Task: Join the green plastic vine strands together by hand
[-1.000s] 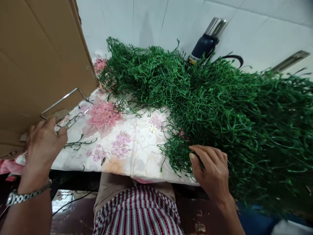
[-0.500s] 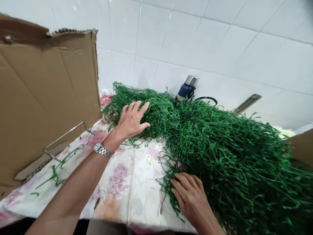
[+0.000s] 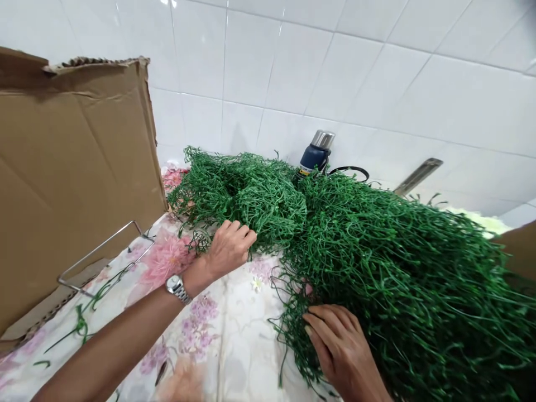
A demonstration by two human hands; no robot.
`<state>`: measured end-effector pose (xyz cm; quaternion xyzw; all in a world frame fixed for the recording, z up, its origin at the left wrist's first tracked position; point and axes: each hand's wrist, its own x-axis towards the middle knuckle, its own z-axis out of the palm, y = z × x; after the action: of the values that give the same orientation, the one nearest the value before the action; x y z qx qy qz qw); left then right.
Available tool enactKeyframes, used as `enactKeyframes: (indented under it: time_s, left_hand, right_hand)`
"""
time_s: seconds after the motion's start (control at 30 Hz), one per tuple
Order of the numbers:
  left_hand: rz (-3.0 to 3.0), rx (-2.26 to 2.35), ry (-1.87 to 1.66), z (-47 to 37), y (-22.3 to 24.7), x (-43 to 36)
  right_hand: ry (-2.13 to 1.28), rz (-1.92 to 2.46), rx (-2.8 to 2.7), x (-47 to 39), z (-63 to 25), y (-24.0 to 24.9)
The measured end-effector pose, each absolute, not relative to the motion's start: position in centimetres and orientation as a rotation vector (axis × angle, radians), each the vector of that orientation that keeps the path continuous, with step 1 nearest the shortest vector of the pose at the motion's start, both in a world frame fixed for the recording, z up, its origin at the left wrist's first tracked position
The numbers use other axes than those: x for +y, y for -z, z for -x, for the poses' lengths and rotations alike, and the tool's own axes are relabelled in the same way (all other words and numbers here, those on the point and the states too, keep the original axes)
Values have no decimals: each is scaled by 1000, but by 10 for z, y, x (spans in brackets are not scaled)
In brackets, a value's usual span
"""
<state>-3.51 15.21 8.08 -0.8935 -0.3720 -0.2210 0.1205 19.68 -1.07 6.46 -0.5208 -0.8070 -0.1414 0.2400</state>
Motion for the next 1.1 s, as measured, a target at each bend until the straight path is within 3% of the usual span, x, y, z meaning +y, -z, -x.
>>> enactKeyframes:
  time_s: [0.17,0.3,0.5,0.6,0.77,0.9,1.03,1.1]
  left_hand:
    - [2654,-1133,544,50,-59,122]
    - [2613,-1250,668,56,-64,114]
    - [2612,-1123,1246,63,-90,105]
    - [2607,-988,1527,64,-99,93]
    - [2688,-1208,1664,64,-99,90]
    - [2588,-1635,1946,61,-117,114]
    - [2408,-1368,2496,61,-145,127]
    - [2382,-1297,2494,66,-143,124]
  right_hand:
    - [340,1351,-2217,5,-180,-90]
    - [413,1397,-2301,35,-163,-124]
    - [578,1531,-2279,116,-145,-162]
    - [467,1469,-2378,153,-139,-162]
    - [429,1445,-2273,187,-134,-167]
    - [487,1439,-2016,198,-129,-215]
    - [563,1165,-1831,173,-112,-271]
    - [683,1019,-1885,148,-103,-275]
